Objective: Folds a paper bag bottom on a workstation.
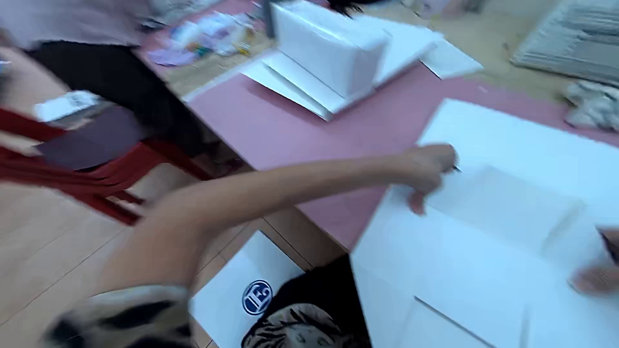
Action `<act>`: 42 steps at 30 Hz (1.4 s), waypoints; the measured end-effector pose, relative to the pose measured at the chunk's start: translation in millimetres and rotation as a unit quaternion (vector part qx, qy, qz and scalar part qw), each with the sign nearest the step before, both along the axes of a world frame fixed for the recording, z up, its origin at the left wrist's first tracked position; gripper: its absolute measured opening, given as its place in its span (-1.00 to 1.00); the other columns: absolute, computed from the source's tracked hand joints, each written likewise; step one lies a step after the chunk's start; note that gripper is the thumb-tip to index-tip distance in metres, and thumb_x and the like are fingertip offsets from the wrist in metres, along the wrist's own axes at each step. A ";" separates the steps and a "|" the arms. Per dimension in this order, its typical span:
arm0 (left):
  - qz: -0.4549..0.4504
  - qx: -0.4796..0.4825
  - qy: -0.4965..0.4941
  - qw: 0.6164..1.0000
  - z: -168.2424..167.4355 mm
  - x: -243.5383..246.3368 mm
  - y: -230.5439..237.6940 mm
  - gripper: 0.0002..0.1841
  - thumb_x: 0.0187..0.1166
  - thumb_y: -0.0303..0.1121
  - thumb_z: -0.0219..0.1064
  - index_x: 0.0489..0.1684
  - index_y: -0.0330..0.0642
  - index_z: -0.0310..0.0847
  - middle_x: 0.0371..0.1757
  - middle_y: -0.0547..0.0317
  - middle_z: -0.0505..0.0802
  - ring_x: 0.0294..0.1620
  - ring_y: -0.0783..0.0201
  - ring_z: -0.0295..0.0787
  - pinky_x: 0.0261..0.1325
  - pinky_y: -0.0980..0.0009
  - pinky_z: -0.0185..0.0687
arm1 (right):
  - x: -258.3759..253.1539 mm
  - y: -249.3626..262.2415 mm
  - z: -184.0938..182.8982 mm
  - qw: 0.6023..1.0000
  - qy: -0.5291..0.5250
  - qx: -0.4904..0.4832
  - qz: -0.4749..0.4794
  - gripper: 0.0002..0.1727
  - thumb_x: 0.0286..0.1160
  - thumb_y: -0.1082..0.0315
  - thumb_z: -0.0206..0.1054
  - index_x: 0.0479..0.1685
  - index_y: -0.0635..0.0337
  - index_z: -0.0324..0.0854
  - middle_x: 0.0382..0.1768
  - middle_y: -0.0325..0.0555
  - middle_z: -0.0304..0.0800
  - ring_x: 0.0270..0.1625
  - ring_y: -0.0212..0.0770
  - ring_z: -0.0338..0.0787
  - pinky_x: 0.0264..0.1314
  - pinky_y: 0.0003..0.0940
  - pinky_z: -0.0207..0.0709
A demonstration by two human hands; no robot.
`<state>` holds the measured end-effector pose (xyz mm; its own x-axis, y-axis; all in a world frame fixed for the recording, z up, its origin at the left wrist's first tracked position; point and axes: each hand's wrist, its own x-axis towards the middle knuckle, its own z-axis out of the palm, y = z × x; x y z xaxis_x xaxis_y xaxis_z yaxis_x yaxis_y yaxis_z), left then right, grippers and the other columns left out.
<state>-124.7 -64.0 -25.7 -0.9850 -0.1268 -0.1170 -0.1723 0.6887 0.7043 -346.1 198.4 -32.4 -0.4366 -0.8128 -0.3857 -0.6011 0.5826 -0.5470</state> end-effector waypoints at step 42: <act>-0.051 0.032 -0.052 0.997 17.6 9.0 -3.7 -0.84 0.30 -0.70 0.47 -0.33 -0.26 0.69 -0.45 0.23 0.79 -0.48 0.54 0.71 -0.37 0.68 0.60 | 63.1 -14.7 40.0 0.992 0.015 0.015 -0.121 -0.83 0.06 0.58 0.66 -0.42 0.35 0.75 -0.54 -0.05 0.78 -0.52 -0.34 0.70 -0.41 -0.52 0.53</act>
